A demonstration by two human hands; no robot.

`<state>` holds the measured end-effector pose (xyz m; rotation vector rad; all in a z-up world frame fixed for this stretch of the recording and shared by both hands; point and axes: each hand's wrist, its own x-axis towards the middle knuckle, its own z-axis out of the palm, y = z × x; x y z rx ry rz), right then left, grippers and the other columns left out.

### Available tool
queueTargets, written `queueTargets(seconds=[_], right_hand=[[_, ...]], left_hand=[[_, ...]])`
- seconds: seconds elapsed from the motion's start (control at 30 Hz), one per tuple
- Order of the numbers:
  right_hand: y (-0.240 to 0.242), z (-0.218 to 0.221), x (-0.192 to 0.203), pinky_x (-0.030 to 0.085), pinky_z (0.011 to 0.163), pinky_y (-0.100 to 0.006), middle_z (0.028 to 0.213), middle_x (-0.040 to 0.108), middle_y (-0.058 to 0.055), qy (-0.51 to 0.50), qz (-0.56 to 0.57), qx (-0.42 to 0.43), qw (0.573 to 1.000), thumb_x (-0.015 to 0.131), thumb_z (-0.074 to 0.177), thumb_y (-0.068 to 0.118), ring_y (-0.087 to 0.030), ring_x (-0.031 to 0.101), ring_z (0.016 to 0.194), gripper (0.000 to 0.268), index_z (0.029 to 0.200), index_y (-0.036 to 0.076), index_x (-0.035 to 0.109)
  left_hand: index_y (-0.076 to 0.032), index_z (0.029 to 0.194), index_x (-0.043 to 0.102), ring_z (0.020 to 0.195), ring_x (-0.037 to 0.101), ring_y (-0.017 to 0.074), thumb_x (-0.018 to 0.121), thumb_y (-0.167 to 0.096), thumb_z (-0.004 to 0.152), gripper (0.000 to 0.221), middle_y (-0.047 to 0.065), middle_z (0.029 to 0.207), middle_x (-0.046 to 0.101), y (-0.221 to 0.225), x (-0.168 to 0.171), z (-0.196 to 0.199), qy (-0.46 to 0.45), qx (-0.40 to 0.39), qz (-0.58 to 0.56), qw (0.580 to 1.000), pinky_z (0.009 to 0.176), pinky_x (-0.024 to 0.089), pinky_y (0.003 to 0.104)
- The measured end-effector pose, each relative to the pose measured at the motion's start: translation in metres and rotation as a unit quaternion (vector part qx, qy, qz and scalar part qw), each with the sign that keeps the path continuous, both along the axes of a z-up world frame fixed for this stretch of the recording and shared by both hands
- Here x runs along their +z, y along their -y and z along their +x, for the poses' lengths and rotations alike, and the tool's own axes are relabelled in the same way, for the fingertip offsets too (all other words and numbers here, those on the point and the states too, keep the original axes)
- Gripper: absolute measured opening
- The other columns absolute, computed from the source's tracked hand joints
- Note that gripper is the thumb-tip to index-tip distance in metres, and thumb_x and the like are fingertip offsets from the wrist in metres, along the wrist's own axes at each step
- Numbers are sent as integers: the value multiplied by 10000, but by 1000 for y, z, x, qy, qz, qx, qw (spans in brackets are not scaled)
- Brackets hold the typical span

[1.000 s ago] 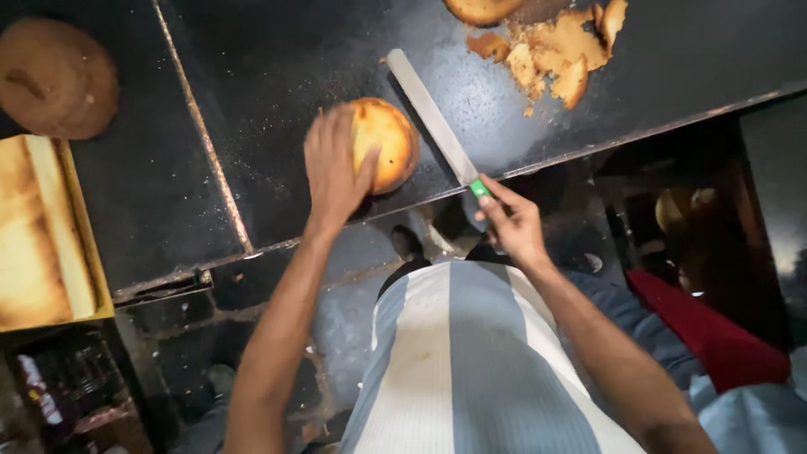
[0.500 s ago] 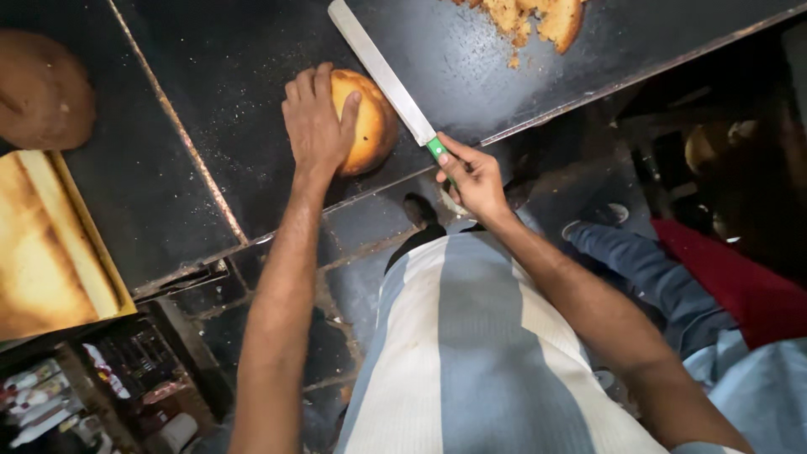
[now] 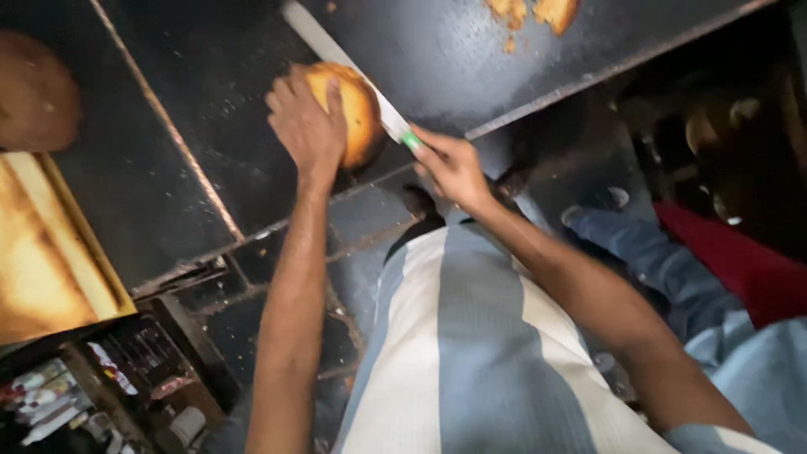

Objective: The person slices several circular chocolate and plain cake sponges using a long serrated knife, removing the top crust and slicing them horizontally into layers on a dark counter.

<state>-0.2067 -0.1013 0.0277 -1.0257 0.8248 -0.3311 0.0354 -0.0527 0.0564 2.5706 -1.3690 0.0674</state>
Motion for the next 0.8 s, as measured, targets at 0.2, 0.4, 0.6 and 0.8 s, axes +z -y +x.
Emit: queueTargets(seconds=[0.2,0.4,0.6,0.8], right_hand=[[-25,-64,24,378,426,-212,738,619,40,-33,18,31,999,618,1033,160,-17,458,492,408,1438,123,606],[-8,4,-1,375,473,-208,726,573,25,8,-28,40,999,637,1081,149,-19,494,568,351,1423,77,663],[-24,-65,18,418,526,-206,790,639,15,21,-22,52,998,607,1058,112,-29,511,600,417,1473,69,591],[-9,2,3,414,508,-218,754,630,23,-7,-122,72,990,647,1067,143,-21,485,595,354,1418,102,658]], left_hand=[[-32,1357,563,1141,536,379,585,-448,1066,508,176,1246,571,0,-9,-9,10,78,-6,997,871,466,517],[-63,1187,621,1122,555,394,605,-531,1011,501,174,1160,580,-23,4,1,-64,193,10,979,901,481,521],[-63,1198,639,1078,564,387,672,-494,1016,470,162,1157,600,-29,-21,-2,-65,194,-144,968,923,468,493],[-44,1104,633,1038,615,328,734,-481,936,479,154,1094,622,-46,-58,7,-156,326,-198,911,956,499,455]])
